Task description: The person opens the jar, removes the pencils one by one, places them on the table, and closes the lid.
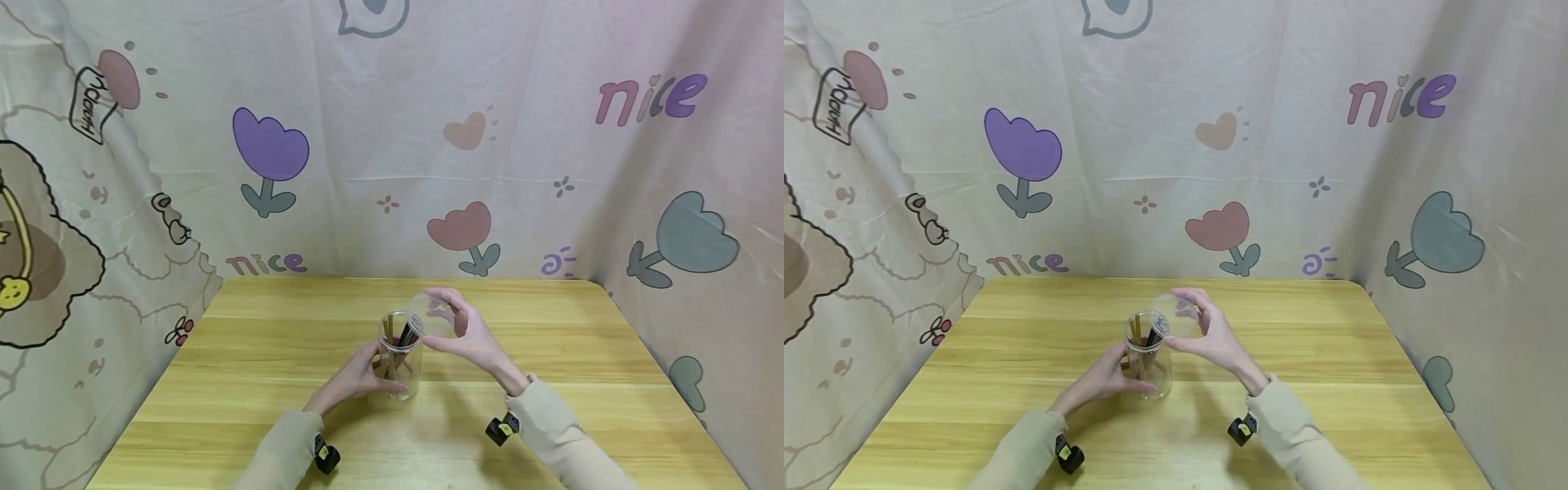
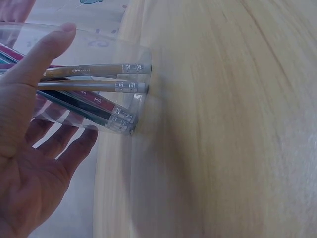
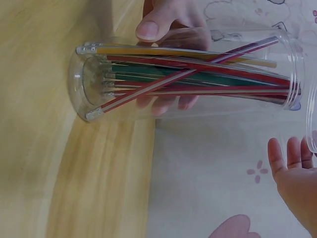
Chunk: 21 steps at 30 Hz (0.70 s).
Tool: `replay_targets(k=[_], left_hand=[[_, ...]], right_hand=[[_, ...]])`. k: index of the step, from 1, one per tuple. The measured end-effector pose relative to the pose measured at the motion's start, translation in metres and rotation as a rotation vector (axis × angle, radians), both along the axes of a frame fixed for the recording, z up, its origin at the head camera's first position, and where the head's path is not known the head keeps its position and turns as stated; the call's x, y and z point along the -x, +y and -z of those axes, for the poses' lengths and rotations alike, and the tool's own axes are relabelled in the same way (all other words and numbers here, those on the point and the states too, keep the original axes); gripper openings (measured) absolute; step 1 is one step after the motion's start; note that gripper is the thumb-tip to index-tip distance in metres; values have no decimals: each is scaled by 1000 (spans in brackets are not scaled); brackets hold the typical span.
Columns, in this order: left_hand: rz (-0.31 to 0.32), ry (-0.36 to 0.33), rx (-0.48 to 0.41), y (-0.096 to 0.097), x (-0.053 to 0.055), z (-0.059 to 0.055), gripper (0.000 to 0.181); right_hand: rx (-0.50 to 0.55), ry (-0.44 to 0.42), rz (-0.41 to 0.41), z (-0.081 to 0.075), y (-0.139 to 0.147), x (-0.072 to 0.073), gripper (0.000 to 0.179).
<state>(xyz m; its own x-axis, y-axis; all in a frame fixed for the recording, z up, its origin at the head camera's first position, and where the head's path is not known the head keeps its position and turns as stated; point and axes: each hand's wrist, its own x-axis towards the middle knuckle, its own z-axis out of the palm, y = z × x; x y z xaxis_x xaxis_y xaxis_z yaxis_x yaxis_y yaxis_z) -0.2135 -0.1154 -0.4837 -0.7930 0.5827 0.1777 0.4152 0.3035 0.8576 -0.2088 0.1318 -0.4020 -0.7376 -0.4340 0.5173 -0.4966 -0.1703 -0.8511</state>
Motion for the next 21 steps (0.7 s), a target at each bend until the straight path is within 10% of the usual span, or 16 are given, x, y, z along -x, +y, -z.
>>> replay_targets(k=[21], left_hand=[[-9,-16,-21,-1,-3,-2,78]], right_hand=[[45,-212,-43,64,40,-12,74]])
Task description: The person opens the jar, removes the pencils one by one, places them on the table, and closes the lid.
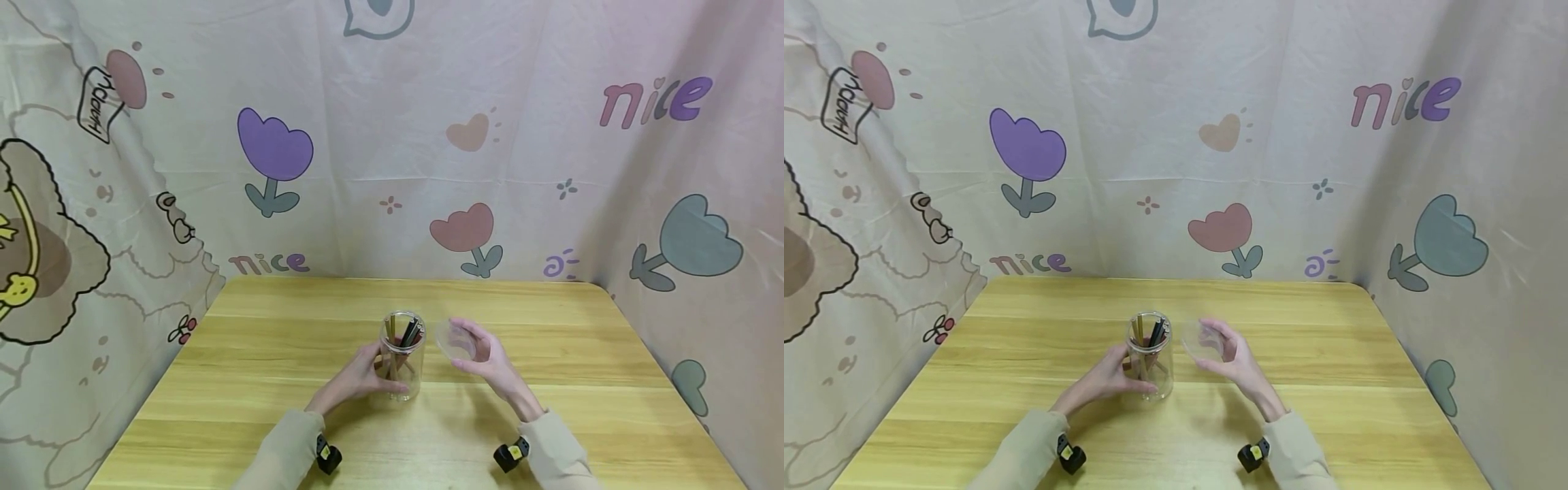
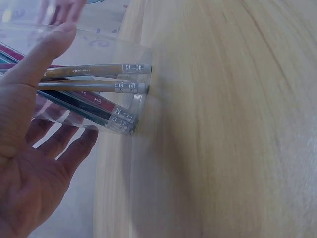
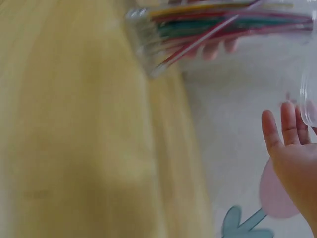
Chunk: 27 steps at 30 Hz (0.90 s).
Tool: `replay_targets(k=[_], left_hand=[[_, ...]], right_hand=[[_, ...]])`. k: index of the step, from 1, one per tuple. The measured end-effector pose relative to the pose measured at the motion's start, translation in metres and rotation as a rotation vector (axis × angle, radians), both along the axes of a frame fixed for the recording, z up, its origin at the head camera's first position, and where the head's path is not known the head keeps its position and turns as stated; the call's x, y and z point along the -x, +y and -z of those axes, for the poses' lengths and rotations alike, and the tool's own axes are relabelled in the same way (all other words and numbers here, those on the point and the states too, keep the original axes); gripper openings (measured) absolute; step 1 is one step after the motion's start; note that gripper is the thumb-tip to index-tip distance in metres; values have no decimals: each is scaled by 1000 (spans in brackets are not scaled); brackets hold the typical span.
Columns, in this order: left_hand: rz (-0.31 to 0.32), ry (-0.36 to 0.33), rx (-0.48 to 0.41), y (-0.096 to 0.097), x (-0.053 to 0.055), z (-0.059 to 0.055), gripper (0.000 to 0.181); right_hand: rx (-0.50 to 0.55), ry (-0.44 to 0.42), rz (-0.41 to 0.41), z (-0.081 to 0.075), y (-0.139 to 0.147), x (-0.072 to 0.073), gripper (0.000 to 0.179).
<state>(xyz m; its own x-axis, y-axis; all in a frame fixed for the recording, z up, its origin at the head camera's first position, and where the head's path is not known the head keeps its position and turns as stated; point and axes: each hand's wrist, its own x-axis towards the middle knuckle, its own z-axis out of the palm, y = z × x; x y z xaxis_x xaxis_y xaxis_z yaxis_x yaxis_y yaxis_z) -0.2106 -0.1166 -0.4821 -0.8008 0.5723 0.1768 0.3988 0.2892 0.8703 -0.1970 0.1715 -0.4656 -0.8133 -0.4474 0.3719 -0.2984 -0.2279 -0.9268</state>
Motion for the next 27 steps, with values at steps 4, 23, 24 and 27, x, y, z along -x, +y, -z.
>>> replay_targets(k=[4,23,24,27], left_hand=[[-6,-7,6,0,0,0,77],[-5,-7,-9,0,1,1,76],[-4,-5,-10,0,1,1,76],[-4,-3,-8,0,1,2,76]], right_hand=[[-186,-30,-14,17,9,-2,75],[-739,168,-5,42,19,-6,83],[-741,172,-6,43,19,-6,84],[-747,176,-14,46,19,-6,84]])
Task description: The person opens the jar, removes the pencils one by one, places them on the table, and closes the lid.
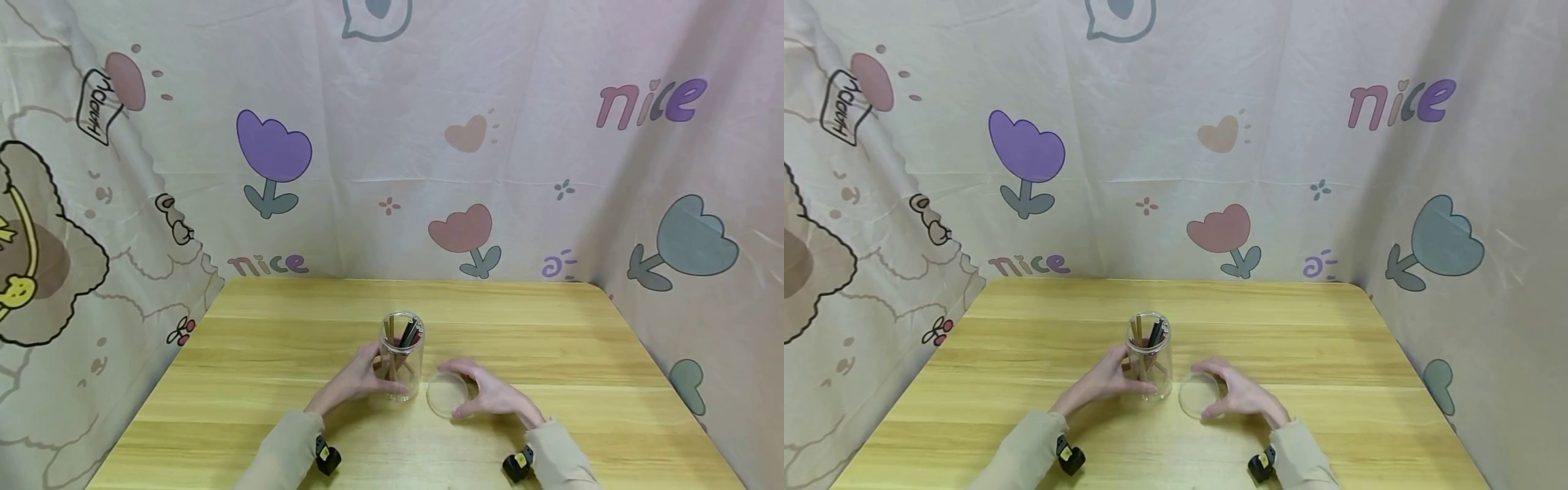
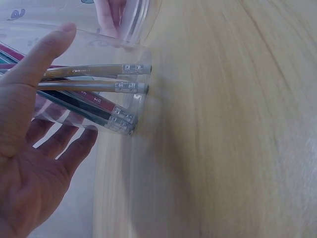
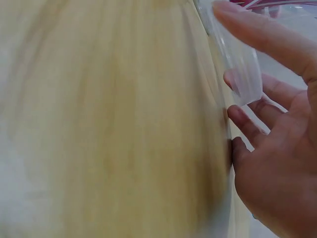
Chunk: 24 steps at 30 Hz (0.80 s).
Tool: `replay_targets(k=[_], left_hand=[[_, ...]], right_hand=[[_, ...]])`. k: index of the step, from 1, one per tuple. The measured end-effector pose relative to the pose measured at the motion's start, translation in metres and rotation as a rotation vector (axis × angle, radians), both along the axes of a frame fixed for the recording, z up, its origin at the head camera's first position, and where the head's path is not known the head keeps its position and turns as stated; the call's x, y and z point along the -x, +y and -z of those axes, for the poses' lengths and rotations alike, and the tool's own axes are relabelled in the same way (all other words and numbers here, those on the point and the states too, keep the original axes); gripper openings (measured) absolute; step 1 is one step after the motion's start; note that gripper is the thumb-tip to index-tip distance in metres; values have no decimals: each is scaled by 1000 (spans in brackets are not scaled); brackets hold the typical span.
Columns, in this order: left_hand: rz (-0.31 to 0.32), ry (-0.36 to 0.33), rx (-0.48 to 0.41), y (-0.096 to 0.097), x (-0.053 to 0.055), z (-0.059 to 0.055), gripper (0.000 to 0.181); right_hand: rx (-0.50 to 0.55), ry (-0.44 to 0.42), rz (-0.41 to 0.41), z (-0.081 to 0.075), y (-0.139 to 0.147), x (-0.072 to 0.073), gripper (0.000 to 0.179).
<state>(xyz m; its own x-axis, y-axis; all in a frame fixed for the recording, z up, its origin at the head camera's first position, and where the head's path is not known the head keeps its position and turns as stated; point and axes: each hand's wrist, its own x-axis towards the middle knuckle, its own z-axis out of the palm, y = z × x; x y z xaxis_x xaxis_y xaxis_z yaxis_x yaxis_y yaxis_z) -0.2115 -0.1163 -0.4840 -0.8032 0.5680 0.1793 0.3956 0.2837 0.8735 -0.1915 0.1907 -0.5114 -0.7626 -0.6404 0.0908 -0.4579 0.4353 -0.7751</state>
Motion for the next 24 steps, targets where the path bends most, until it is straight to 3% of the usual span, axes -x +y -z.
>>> replay_targets(k=[11,24], left_hand=[[-4,46,43,0,0,-1,78],[-9,18,23,0,-1,0,78]], right_hand=[[-1,-41,-27,3,0,0,84],[-25,-19,-36,3,-2,-1,83]])
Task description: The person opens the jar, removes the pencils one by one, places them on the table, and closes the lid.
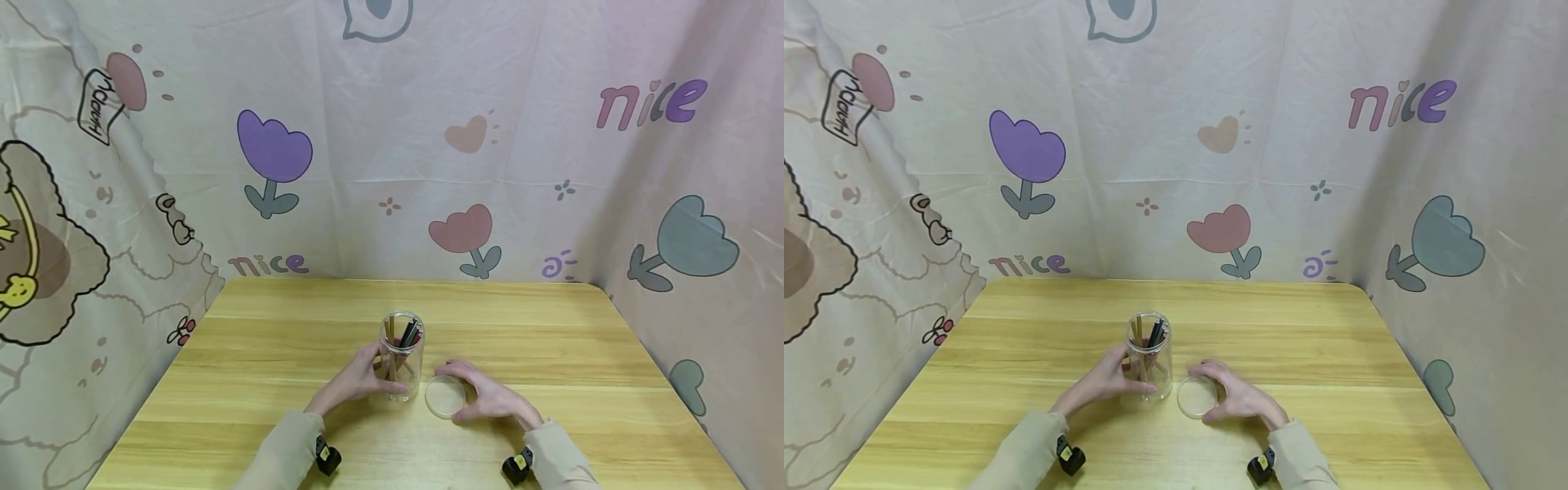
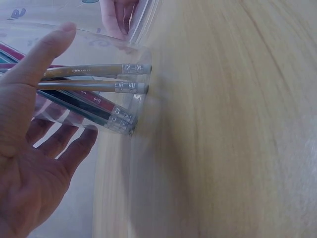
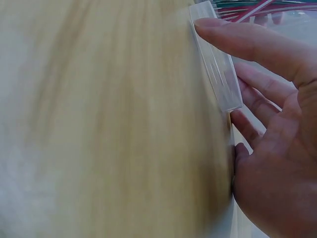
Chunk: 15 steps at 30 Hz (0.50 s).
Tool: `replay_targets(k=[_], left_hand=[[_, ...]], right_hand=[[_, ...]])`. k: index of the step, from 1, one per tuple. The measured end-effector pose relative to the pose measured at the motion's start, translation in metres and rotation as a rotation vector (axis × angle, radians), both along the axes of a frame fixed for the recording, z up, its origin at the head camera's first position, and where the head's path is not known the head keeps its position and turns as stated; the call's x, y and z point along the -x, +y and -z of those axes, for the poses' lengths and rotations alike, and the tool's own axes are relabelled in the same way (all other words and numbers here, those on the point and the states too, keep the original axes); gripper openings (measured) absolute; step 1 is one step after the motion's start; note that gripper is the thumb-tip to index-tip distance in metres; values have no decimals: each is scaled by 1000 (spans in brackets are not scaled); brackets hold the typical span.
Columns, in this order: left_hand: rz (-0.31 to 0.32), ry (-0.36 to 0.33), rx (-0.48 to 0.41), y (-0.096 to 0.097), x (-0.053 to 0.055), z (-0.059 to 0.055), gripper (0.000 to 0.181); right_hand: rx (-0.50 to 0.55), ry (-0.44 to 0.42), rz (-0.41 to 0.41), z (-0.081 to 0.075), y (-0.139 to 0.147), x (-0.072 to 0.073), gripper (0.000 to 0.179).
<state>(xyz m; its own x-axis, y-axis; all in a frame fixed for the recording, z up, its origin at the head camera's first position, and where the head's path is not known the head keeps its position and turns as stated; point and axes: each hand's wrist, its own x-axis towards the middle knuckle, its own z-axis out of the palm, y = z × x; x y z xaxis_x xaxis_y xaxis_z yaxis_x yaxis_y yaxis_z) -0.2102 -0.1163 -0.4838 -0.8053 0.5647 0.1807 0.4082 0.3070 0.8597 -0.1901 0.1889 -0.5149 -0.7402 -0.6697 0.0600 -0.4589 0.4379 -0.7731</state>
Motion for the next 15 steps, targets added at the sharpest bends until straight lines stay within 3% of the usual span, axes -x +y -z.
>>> replay_targets(k=[7,15], left_hand=[[-7,4,3,0,1,0,78],[-13,40,12,0,1,1,76]], right_hand=[[46,-23,22,-1,0,2,75],[400,-86,172,-10,-3,5,45]])
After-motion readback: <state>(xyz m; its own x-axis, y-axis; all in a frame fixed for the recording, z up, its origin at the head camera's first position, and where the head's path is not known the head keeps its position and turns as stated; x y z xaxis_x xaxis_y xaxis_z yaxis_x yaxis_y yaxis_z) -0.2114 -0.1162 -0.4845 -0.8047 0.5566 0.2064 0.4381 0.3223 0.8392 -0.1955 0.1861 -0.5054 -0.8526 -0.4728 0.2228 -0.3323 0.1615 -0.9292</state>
